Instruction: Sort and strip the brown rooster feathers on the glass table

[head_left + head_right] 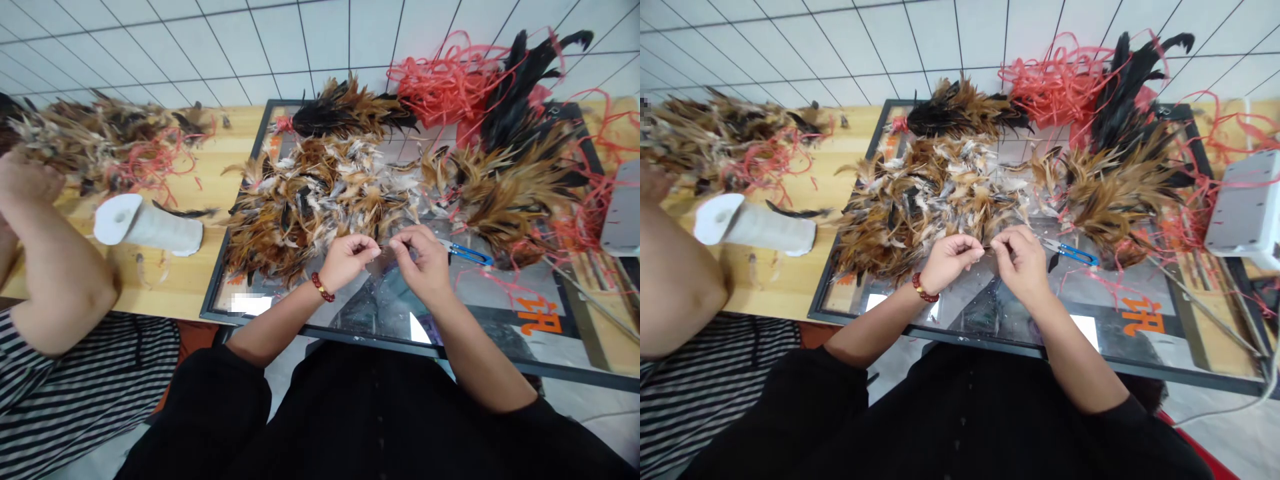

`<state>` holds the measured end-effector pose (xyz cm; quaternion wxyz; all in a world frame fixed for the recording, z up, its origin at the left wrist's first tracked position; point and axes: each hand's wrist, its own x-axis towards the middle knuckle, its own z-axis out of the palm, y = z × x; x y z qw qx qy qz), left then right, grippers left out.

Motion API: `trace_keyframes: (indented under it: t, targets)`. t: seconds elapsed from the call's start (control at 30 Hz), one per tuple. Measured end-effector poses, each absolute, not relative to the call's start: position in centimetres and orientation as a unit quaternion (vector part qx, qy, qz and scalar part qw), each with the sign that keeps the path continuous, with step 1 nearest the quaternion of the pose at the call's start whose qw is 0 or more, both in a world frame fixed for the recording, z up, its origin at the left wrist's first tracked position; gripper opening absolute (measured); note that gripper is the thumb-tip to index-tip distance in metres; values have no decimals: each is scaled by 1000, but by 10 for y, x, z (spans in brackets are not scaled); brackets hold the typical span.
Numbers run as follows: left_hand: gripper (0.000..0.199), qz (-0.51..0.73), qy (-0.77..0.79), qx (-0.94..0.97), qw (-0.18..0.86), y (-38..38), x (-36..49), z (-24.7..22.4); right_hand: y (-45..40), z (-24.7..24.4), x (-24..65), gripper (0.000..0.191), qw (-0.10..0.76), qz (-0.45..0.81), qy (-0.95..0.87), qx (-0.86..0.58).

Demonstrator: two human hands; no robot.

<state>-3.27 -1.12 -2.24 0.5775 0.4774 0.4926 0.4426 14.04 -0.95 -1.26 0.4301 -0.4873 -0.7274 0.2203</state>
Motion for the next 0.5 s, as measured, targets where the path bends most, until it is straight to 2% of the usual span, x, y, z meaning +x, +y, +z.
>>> trace_keyframes:
  t: [0.07,0.17,0.5]
  targets:
    - [25,461,466,393,645,-9,-34,-22,-7,-14,143,16,442,220,-716,-494]
    - [34,484,446,317,683,-6,-35,-20,-7,-15,144,13,434,235,-723,-483]
    - [38,494,447,325,671,-6,-35,-17,-8,-12,140,16,393,257,-745,-474]
